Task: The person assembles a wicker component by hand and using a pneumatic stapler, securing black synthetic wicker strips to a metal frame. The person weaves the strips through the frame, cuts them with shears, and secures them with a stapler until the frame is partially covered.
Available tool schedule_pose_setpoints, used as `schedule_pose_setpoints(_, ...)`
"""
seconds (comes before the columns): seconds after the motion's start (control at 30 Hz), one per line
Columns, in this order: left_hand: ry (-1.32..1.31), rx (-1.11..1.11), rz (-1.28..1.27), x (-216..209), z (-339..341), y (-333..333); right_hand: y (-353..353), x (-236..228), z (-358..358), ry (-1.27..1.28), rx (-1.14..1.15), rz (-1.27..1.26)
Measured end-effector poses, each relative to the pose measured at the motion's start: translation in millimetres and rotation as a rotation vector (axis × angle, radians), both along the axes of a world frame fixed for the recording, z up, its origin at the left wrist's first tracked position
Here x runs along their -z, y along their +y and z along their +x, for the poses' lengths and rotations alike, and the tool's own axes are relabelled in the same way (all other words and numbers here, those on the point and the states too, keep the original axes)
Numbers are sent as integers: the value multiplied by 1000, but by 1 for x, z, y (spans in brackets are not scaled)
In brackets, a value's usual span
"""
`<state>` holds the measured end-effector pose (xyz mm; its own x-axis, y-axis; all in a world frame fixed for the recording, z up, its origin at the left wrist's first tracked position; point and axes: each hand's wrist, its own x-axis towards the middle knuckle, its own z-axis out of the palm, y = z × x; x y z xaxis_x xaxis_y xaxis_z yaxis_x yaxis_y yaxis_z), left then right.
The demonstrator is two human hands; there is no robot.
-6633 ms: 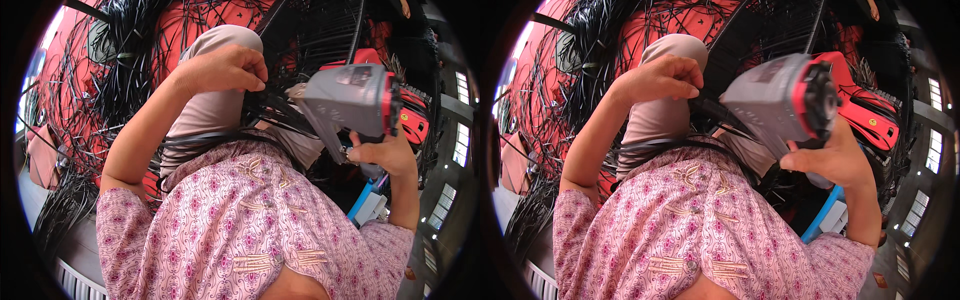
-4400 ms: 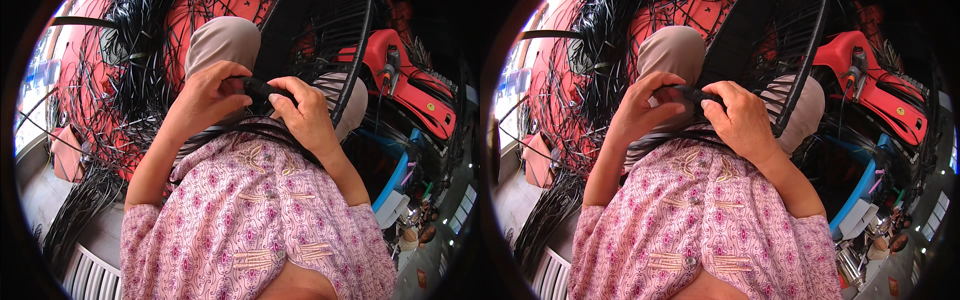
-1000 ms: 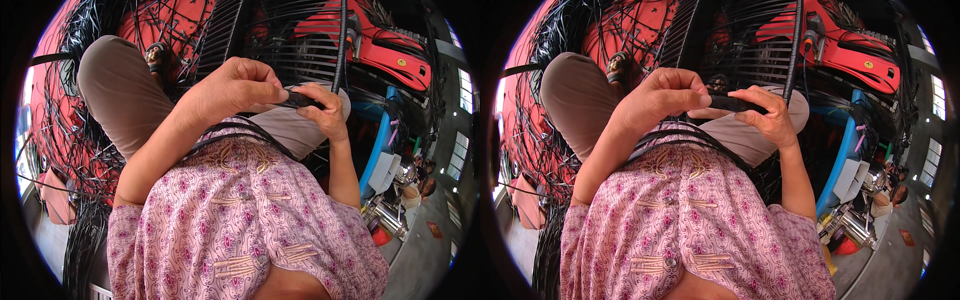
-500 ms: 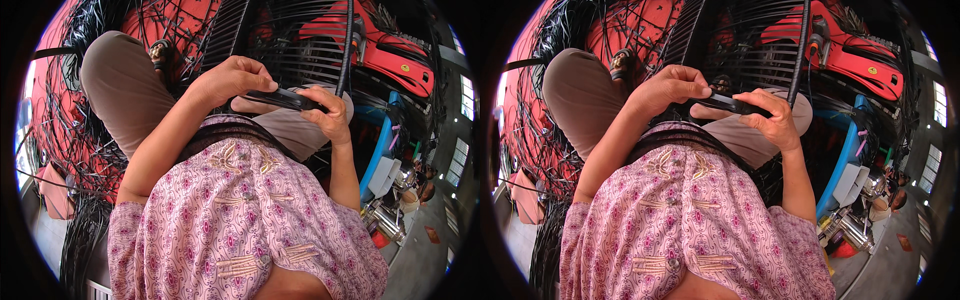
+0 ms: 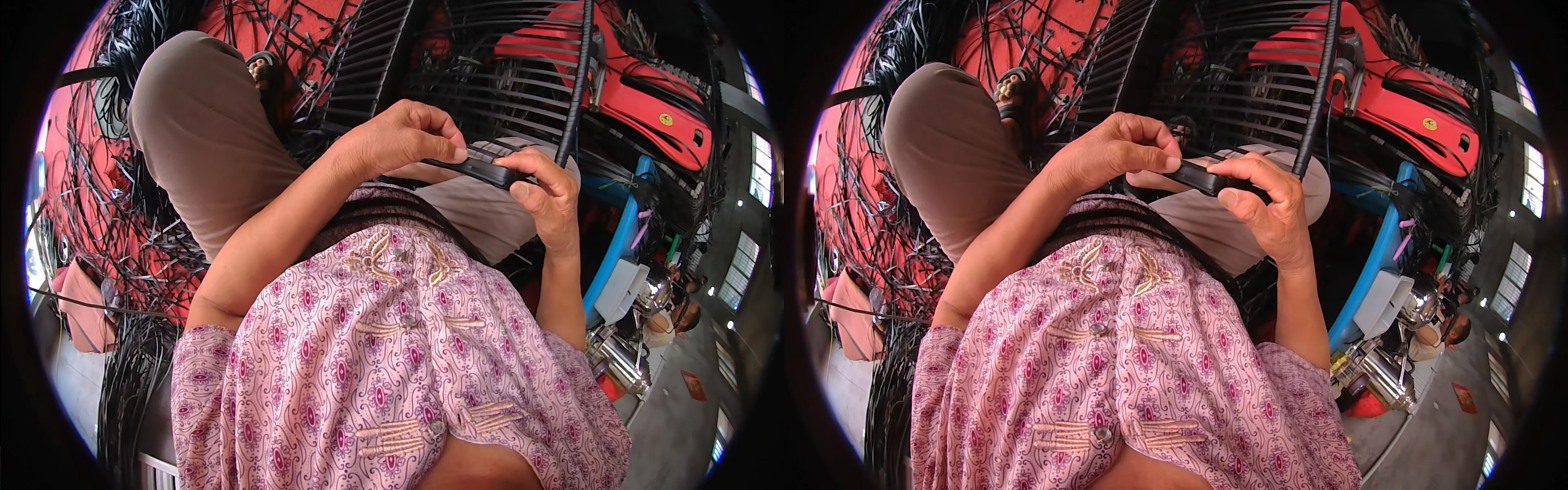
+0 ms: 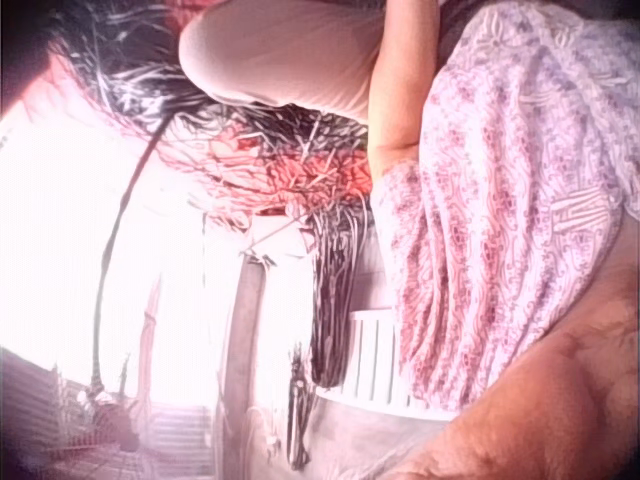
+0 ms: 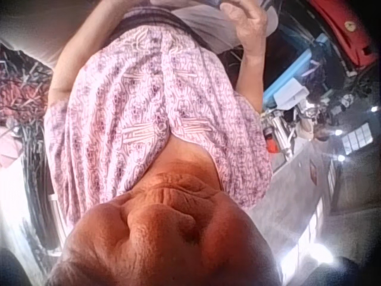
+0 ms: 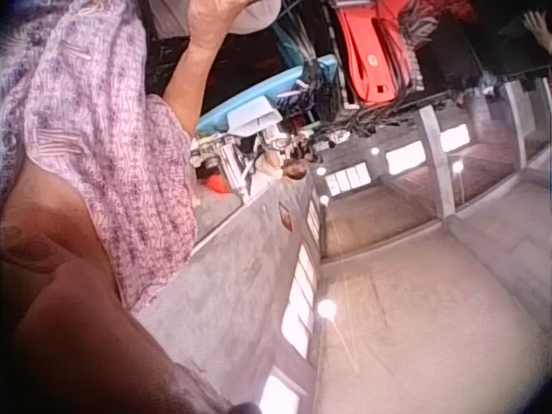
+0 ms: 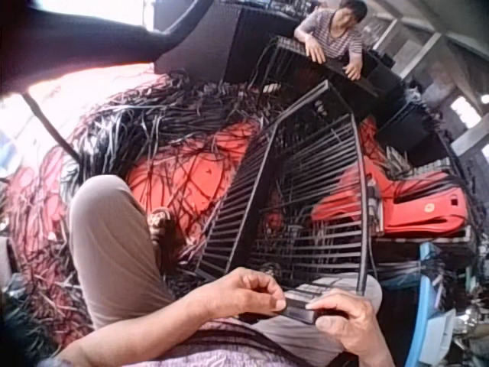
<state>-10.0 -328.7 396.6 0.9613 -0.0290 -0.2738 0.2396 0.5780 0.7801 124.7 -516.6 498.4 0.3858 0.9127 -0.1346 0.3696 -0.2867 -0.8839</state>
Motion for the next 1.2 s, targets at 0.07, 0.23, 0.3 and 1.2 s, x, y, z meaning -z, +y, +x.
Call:
schedule_pose_setpoints(0.07, 5, 6, -8, -1, 1, 1, 3, -2, -8, 17, 90, -39)
schedule_pose_setpoints(0.23, 53, 16, 19, -3, 4, -2, 8, -9, -18, 81, 289, -185)
schedule_pose_setpoints(0.3, 54, 23, -11, -2, 5, -4, 10, -11, -16, 110, 284, -209)
schedule_pose_setpoints(1.2, 48, -9, -2, -1, -8, -9, 15, -10, -23, -15, 317, -254)
